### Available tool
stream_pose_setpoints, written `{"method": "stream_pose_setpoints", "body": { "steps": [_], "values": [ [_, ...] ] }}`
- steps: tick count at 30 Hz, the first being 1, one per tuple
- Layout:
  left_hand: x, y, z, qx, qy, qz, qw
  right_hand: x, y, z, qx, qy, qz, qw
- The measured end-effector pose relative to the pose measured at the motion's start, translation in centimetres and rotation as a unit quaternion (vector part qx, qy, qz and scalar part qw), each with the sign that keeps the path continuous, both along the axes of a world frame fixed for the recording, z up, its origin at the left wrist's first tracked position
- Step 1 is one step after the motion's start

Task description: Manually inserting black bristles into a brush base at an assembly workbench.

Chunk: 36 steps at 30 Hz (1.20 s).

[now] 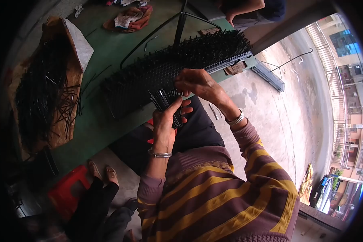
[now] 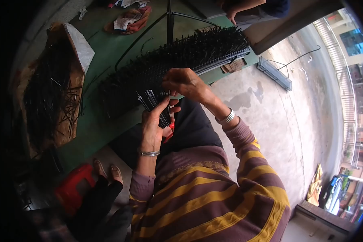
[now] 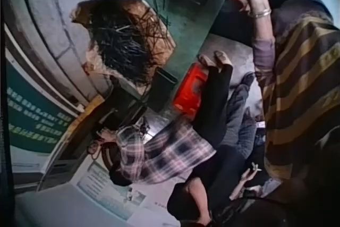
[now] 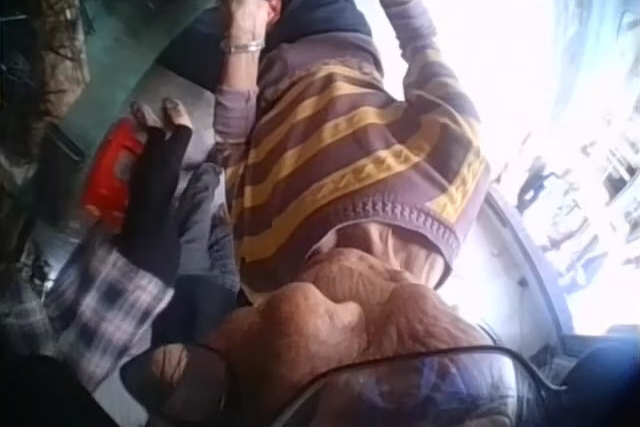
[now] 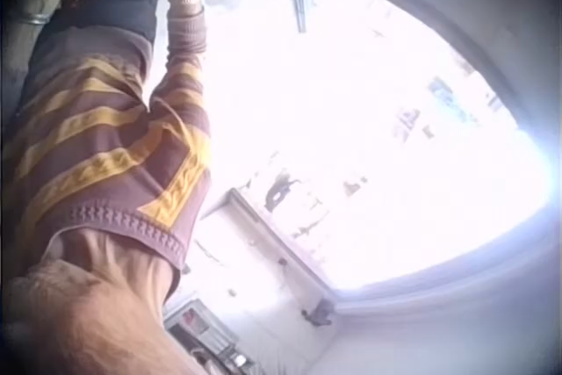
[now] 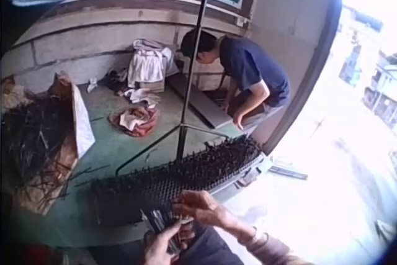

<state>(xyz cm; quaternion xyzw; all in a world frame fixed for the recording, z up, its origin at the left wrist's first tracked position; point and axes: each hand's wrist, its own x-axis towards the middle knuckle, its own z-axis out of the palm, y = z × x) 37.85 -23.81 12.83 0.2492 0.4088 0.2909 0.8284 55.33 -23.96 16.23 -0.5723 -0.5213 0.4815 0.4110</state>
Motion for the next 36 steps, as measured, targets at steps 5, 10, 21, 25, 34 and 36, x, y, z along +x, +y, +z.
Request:
{"method": "stream_pose_setpoints", "body": {
  "steps": [5, 10, 21, 25, 34, 36],
  "values": [
    [0.0, 0.3, -1.2, -0.031, -0.036, 0.010, 0.999, 0.5, -0.4, 0.1, -0.034, 0.105, -0.016, 0.994],
    [0.4, 1.4, -3.3, -0.095, -0.066, 0.055, 0.992, 1.0, 0.0, 0.3, 0.171, -0.084, -0.189, 0.963],
    [1.0, 1.0, -3.2, -0.138, -0.086, 0.061, 0.985, 1.8, 2.6, -2.0, 0.281, -0.263, -0.270, 0.882],
    [1.0, 1.1, -3.0, -0.144, -0.095, 0.069, 0.983, 2.0, 2.5, -1.7, 0.277, -0.292, -0.259, 0.878],
    [0.6, 1.0, -2.5, -0.160, -0.065, 0.078, 0.982, 1.8, 2.5, -1.9, 0.301, -0.285, -0.262, 0.872],
    [0.5, 1.0, -2.6, -0.159, -0.067, 0.079, 0.982, 1.9, 2.4, -1.7, 0.284, -0.299, -0.245, 0.878]
  ]
}}
